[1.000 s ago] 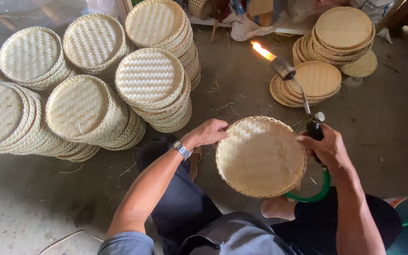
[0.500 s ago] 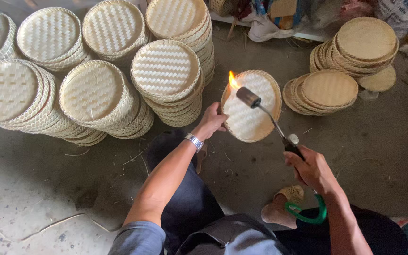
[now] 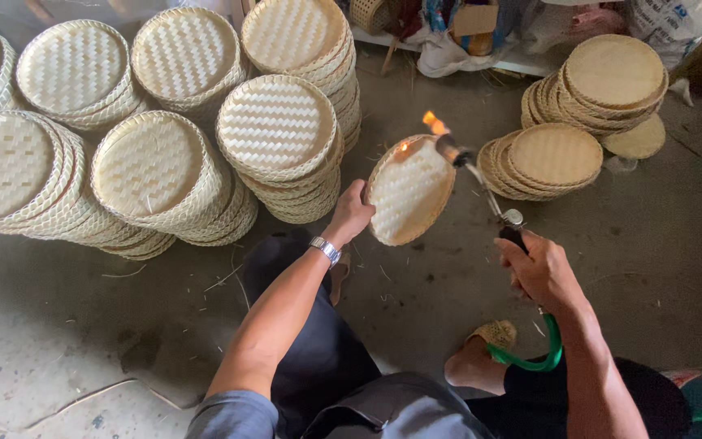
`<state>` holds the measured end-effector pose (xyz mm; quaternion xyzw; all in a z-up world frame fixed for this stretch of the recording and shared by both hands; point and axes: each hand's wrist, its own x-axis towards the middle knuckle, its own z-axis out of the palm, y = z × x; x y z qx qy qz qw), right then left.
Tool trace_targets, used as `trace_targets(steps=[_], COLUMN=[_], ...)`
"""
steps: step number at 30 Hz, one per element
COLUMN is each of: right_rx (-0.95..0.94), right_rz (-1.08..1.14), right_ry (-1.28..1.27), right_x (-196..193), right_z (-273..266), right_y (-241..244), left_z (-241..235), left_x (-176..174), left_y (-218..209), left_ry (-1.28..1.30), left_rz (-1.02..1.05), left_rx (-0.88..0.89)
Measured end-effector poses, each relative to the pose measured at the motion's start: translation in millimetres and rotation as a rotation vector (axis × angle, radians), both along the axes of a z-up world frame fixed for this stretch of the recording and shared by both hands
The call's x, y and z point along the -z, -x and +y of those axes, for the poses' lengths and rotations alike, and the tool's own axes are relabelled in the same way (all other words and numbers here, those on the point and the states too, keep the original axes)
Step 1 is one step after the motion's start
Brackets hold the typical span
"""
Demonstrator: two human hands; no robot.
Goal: The person uses a handheld blowtorch to apply flame to the surface of round woven trays. They rotate each tray to cover the surface, then place it on a stack of finished trays. The process is repeated for multiple trays.
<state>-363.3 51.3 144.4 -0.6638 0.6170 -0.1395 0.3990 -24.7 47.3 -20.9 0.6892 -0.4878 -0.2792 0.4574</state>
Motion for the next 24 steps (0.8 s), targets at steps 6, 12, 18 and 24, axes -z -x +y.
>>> trace_targets(steps=[6, 12, 18, 24], right_rx=[-0.039, 0.015, 0.057, 0.035], right_rz=[-0.022, 0.006, -0.006, -0.071], right_ry=[-0.02, -0.007, -0.034, 0.017], right_x=[5, 14, 15, 11], right_z=[-3, -6, 6, -6], right_y=[12, 21, 21, 20], left_z=[-2, -3, -4, -6], left_x=[12, 14, 6, 4], left_y=[1, -1, -1, 2], left_ry=[0.072, 0.073, 0.006, 0.063], left_rz=[-0.026, -0.002, 0.1, 0.143], left_rx=[0.003, -0.018, -0.066, -0.057])
